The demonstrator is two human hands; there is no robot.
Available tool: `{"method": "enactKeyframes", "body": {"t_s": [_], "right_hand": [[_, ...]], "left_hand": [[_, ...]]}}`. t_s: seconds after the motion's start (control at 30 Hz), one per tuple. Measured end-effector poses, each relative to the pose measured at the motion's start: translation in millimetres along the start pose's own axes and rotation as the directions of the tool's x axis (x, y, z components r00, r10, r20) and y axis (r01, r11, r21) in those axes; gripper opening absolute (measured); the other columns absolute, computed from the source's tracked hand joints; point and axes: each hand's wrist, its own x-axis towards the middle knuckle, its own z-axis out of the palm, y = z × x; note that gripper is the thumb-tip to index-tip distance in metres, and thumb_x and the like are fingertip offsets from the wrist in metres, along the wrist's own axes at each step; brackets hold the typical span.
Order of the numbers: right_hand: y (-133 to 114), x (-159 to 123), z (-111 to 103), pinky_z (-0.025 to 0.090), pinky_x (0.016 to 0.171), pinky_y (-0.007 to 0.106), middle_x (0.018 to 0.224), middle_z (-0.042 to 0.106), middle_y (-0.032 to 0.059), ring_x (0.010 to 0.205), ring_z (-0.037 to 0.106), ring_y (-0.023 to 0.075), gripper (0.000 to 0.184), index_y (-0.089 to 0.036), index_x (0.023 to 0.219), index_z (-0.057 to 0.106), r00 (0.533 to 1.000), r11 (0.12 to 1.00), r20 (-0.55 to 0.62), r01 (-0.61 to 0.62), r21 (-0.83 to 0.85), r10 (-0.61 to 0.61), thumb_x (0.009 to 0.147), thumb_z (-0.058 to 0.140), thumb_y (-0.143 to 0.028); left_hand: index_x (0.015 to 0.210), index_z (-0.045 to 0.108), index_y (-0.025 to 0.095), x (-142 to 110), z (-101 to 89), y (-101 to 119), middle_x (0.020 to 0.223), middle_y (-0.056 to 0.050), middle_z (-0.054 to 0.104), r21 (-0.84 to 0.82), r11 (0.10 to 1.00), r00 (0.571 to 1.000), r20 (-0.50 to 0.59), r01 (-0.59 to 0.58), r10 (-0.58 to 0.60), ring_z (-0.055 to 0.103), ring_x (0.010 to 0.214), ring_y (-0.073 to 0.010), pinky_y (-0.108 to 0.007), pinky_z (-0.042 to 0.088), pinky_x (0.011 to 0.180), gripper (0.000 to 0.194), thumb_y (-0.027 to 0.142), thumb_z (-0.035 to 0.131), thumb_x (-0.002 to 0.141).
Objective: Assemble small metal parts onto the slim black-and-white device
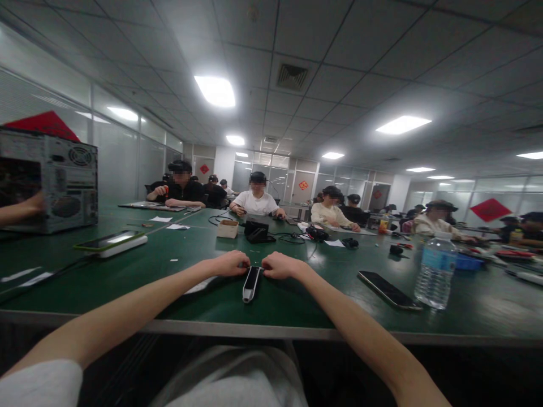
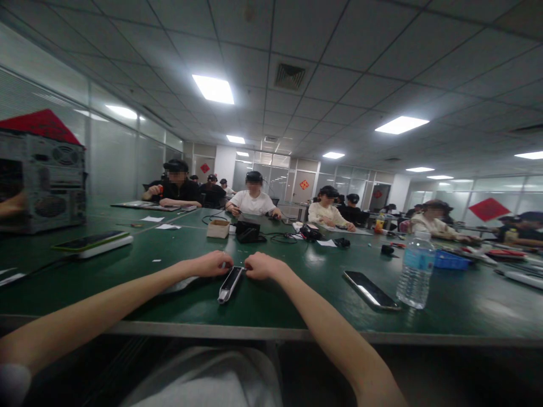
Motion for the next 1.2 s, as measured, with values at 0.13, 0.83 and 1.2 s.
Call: {"method": "enactKeyframes", "body": {"t_s": [0.13,0.83,1.2], "right_hand": [[0.5,-0.1,0.1,0.037,0.061,0.023,0.093,0.07,0.0072,0.08,0.063,0.0177,0.023,-0.018,0.097,0.069,1.0,1.0,0.003,-0.014,0.013,0.014,0.084,0.054,-0.029],[1.8,0.1,0.1,0.038,0.062,0.023,0.094,0.07,0.0072,0.08,0.063,0.018,0.023,-0.019,0.097,0.069,1.0,1.0,0.006,0.008,0.0,-0.008,0.084,0.053,-0.029],[3.8,1.1,1.9,0.039,0.063,0.025,0.097,0.071,0.008,0.084,0.064,0.0198,0.023,-0.019,0.099,0.068,1.0,1.0,-0.01,0.029,0.004,-0.029,0.086,0.052,-0.03]], "left_hand": [[0.093,0.068,0.017,3.5,3.7,1.1,0.091,-0.003,0.07,-0.021,0.998,0.998,0.015,0.058,-0.058,0.063,0.081,-0.0162,-0.022,0.045,0.07,0.014,0.019,0.057,0.083],[0.093,0.065,0.019,2.8,4.8,-0.7,0.093,-0.004,0.068,0.027,0.999,0.999,0.007,0.039,-0.039,0.062,0.085,-0.0183,-0.025,0.046,0.073,0.015,0.02,0.055,0.082],[0.081,0.062,0.018,-2.4,-3.3,-4.3,0.083,-0.004,0.067,0.106,0.993,0.996,0.067,0.049,-0.056,0.061,0.075,-0.0186,-0.024,0.042,0.062,0.012,0.027,0.054,0.082]]}}
